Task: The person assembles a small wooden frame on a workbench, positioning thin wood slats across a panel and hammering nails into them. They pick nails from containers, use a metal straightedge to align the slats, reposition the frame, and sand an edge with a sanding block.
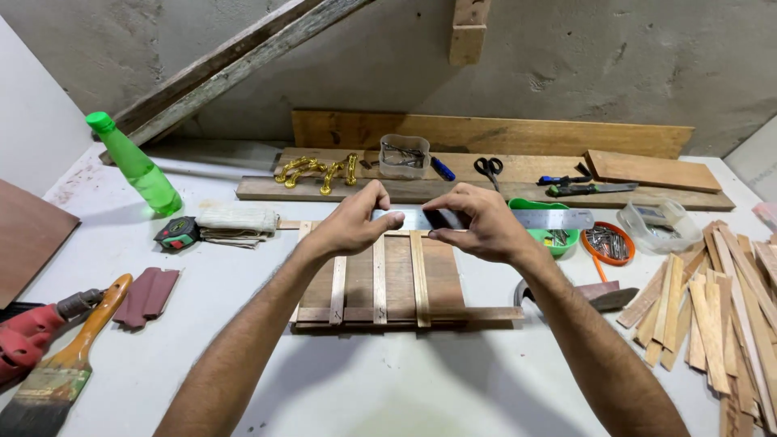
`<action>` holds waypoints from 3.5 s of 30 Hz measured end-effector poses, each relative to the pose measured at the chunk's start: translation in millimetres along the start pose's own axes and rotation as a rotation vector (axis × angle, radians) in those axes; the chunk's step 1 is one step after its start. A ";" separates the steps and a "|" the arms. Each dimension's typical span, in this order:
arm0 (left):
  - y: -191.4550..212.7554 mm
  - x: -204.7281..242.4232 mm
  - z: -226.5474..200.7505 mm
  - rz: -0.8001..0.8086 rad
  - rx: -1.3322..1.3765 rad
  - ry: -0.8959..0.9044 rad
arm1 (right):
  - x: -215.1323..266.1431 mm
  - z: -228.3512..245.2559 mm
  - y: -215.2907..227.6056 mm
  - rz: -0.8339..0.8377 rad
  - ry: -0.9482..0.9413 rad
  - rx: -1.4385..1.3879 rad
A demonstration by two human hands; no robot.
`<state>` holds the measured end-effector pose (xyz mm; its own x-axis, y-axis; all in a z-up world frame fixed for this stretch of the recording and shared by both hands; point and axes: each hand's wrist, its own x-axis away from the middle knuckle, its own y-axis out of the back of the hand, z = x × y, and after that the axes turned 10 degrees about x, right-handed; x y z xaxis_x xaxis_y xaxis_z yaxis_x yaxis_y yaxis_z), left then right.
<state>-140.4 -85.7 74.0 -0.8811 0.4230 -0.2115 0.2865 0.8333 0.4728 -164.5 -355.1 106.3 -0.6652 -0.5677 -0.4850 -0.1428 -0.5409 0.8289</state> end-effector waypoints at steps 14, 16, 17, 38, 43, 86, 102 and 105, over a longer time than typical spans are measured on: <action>-57.1 56.3 67.0 0.105 -0.560 0.119 | 105.5 -48.0 -77.4 0.265 -0.359 -0.043; -55.4 59.7 53.8 0.146 -0.613 0.192 | 105.7 -51.5 -84.5 0.287 -0.382 -0.063; -54.0 60.0 46.7 0.171 -0.628 0.252 | 103.0 -52.0 -86.5 0.297 -0.384 -0.068; -66.8 42.3 59.3 0.280 -0.583 0.425 | 92.6 -37.1 -99.7 0.380 -0.515 -0.125; -63.3 44.0 56.3 0.268 -0.568 0.417 | 92.4 -41.9 -105.2 0.386 -0.524 -0.114; -22.3 66.4 28.1 0.112 -0.247 0.082 | 13.1 11.9 -52.3 0.183 -0.124 -0.071; 83.8 -12.4 138.6 -0.166 -0.504 -0.010 | -69.9 -142.2 -155.3 -0.004 -0.093 0.246; 85.6 -30.8 151.8 -0.096 -0.619 0.117 | -77.5 -161.4 -176.6 0.146 -0.282 0.164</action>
<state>-31.6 26.6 -8.9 -0.9373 0.2858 -0.1998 -0.0358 0.4912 0.8703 30.5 -315.8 -47.5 -0.8600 -0.4261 -0.2809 -0.1315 -0.3468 0.9287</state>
